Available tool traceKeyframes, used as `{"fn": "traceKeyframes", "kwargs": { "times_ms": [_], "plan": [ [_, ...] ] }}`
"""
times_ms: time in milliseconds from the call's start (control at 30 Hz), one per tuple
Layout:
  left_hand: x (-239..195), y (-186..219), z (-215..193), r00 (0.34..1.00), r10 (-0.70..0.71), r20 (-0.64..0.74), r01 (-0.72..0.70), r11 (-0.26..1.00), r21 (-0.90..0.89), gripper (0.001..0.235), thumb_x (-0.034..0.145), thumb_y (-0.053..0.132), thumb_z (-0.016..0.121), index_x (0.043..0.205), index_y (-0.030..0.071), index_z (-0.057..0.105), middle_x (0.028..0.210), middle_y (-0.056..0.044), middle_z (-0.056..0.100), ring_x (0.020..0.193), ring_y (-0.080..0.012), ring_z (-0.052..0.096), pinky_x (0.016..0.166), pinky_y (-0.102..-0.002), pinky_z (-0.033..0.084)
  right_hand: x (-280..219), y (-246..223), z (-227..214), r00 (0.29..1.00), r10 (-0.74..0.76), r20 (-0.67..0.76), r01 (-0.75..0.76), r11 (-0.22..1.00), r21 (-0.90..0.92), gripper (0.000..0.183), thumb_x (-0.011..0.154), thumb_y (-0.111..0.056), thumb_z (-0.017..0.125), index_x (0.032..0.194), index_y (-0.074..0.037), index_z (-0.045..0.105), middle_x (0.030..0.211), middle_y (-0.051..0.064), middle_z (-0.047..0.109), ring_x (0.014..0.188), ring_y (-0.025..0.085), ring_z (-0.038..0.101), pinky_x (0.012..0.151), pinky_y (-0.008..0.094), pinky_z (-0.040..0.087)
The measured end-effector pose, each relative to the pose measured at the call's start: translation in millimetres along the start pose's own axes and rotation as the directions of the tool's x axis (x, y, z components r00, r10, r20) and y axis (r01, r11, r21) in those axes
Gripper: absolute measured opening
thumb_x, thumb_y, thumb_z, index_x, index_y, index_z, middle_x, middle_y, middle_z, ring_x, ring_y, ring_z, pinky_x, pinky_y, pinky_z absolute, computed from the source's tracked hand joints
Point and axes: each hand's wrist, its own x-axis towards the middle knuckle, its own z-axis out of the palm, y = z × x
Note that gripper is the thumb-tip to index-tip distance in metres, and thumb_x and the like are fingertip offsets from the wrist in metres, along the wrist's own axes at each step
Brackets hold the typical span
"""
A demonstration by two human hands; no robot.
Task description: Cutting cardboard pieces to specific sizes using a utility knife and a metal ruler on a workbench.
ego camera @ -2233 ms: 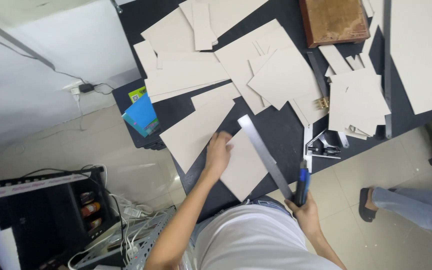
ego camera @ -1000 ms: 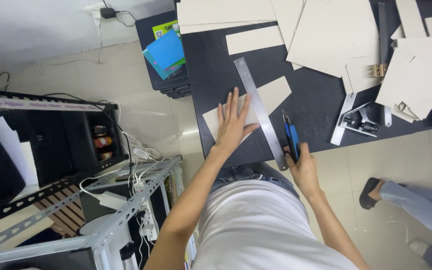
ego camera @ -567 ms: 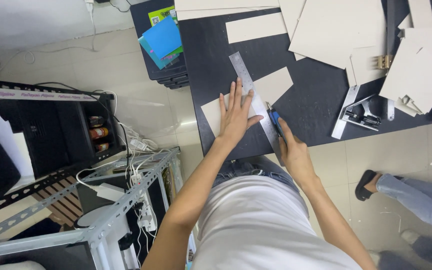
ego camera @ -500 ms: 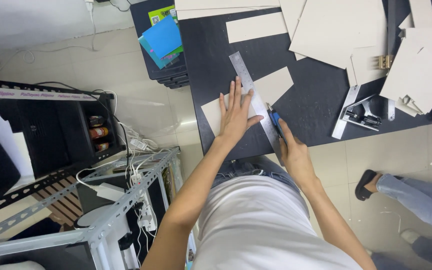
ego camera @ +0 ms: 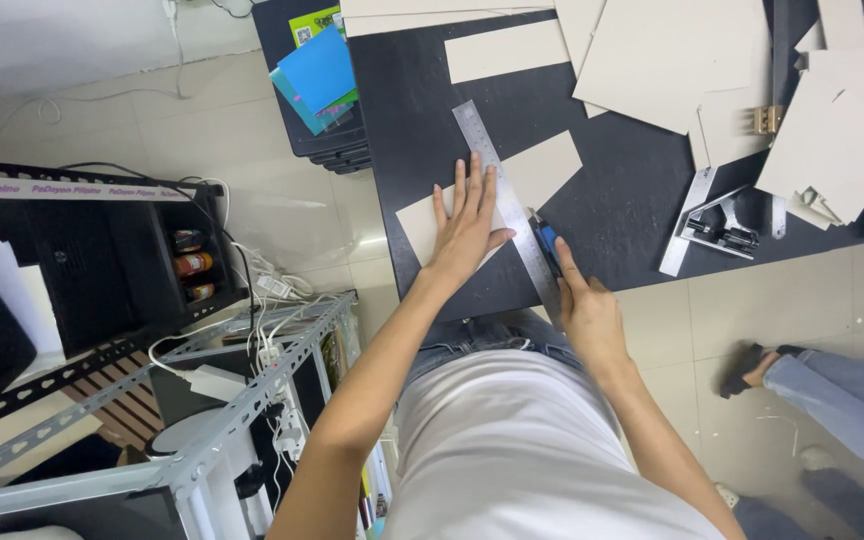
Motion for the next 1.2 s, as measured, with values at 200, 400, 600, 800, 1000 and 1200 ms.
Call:
{"fn": "traceKeyframes", "kwargs": {
  "times_ms": [200,400,600,800,1000,1200],
  "plan": [
    [3,4,-3,0.999,-0.046,0.011,0.047,0.998,-0.035,0.101,0.09,0.037,0.075,0.162,0.006,0.011,0.17,-0.016,-0.004,0.155,-0.0329,-0.011,0.112,-0.07,-0.018,-1,-9,-1,1.0,0.009,0.012,-0.009,1.0,-0.009,0.054,0.103,-0.018,0.05,0.154,-0.034,0.042,0.081,0.026,0.072,0.072,0.041,0.074,0.051,0.046,0.061],
    [10,9,2,0.996,-0.083,-0.011,0.082,0.995,-0.062,0.107,0.086,0.035,0.08,0.162,0.006,0.01,0.17,-0.013,-0.004,0.155,-0.0318,-0.012,0.109,-0.072,-0.022,5,-24,-29,0.987,0.04,0.154,-0.032,0.998,-0.056,0.057,0.104,-0.018,0.045,0.157,-0.036,0.034,0.09,0.028,0.073,0.077,0.041,0.075,0.056,0.046,0.063],
    [10,11,3,0.997,-0.076,-0.001,0.076,0.992,-0.104,0.108,0.086,0.031,0.081,0.162,0.006,0.009,0.17,-0.011,-0.006,0.155,-0.0322,-0.013,0.11,-0.073,-0.02,7,-24,-42,0.972,0.027,0.235,0.002,0.992,-0.122,0.06,0.103,-0.018,0.045,0.158,-0.035,0.032,0.094,0.028,0.072,0.08,0.042,0.075,0.058,0.048,0.063],
    [14,10,4,0.996,-0.084,0.01,0.085,0.992,-0.097,0.109,0.085,0.03,0.082,0.162,0.007,0.008,0.17,-0.01,-0.006,0.154,-0.0329,-0.014,0.11,-0.074,-0.018,11,-23,-40,0.95,0.059,0.308,-0.016,0.99,-0.138,0.063,0.103,-0.016,0.043,0.16,-0.034,0.026,0.1,0.029,0.071,0.084,0.043,0.075,0.062,0.048,0.063],
    [15,9,4,0.996,-0.084,0.026,0.086,0.989,-0.117,0.108,0.086,0.03,0.081,0.162,0.008,0.007,0.17,-0.009,-0.008,0.154,-0.0334,-0.015,0.109,-0.075,-0.019,13,-24,-42,0.937,0.078,0.34,-0.026,0.988,-0.154,0.064,0.103,-0.016,0.042,0.161,-0.035,0.023,0.103,0.028,0.071,0.086,0.042,0.075,0.064,0.048,0.064],
    [14,11,2,0.996,-0.085,0.03,0.088,0.987,-0.132,0.108,0.086,0.029,0.08,0.162,0.008,0.007,0.17,-0.009,-0.008,0.154,-0.0332,-0.016,0.109,-0.076,-0.019,14,-31,-53,0.941,0.057,0.333,-0.01,0.99,-0.141,0.064,0.102,-0.012,0.044,0.161,-0.03,0.027,0.102,0.029,0.072,0.086,0.043,0.075,0.064,0.048,0.064]
  ]
}}
